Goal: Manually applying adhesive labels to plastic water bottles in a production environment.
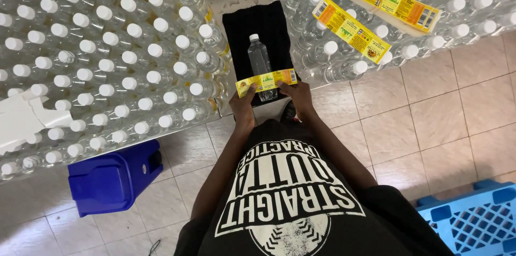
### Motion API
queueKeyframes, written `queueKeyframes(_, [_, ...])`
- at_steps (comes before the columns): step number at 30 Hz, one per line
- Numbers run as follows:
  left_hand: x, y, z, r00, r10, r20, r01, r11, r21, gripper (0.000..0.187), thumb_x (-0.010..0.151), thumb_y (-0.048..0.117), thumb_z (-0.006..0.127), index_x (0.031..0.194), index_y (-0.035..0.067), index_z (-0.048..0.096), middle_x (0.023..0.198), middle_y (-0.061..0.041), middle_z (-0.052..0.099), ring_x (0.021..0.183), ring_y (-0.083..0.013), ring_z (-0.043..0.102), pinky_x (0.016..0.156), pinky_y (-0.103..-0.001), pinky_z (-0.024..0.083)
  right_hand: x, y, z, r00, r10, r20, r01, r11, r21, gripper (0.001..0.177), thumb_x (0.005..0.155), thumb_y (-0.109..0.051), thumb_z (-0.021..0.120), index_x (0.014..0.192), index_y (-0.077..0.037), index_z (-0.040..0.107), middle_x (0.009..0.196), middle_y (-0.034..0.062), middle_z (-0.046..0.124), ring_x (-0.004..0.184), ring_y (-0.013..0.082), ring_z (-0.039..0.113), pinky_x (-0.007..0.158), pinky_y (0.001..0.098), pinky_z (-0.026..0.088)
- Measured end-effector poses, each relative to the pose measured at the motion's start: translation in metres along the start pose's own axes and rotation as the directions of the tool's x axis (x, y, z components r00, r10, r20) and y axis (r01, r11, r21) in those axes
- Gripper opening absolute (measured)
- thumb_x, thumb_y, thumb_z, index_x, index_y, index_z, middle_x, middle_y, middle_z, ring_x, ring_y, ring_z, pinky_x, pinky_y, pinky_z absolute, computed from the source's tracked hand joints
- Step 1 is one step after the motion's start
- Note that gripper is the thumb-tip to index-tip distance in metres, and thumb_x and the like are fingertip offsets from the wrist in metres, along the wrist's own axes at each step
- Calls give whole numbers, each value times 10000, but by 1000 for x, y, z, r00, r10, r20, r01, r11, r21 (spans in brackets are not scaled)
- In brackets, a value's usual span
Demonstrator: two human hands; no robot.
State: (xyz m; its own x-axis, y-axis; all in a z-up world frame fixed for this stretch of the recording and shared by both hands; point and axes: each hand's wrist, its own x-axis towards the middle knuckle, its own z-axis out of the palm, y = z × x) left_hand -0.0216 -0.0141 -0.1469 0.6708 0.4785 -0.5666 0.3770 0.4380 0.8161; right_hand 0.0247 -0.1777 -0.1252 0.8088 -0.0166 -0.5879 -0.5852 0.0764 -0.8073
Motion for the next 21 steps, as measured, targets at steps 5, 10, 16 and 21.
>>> queueKeyframes(5, [4, -8, 1, 999, -11, -47, 12, 999, 30, 459, 860, 305, 1011, 1124, -9, 805, 1000, -140, 778, 972, -184, 735, 925, -409, 586, 9, 10, -2, 1000, 20, 0, -20, 1000, 2, 506, 892, -239, 960, 1258, 48, 762, 1088, 190, 764, 1001, 298, 799, 987, 426, 607])
queueKeyframes(10, [9, -14, -2, 999, -41, -27, 38, 993, -110, 494, 840, 260, 1028, 1141, -56, 794, 987, -214, 779, 993, -277, 775, 982, -436, 614, 12, 15, -1, 999, 41, 5, -41, 984, 171, 470, 885, -111, 925, 1237, 129, 728, 1051, 257, 754, 953, 377, 819, 948, 453, 669])
queueKeyframes(16, [10, -14, -3, 998, -59, -36, 55, 995, -89, 492, 860, 232, 1012, 1147, -87, 771, 1023, -243, 770, 1014, -321, 786, 997, -460, 636, 11, 14, -3, 999, 42, 10, -43, 981, 191, 456, 887, -78, 918, 1228, 147, 716, 1021, 269, 730, 933, 380, 812, 944, 470, 672])
queueKeyframes(21, [13, -17, -5, 999, -34, -8, 33, 996, -83, 475, 899, 222, 984, 1169, -97, 758, 1053, -249, 770, 1069, -352, 777, 1016, -492, 633, 12, 11, -2, 999, 32, 19, -35, 982, 185, 456, 882, -66, 922, 1227, 154, 720, 1026, 293, 745, 941, 395, 812, 948, 474, 677])
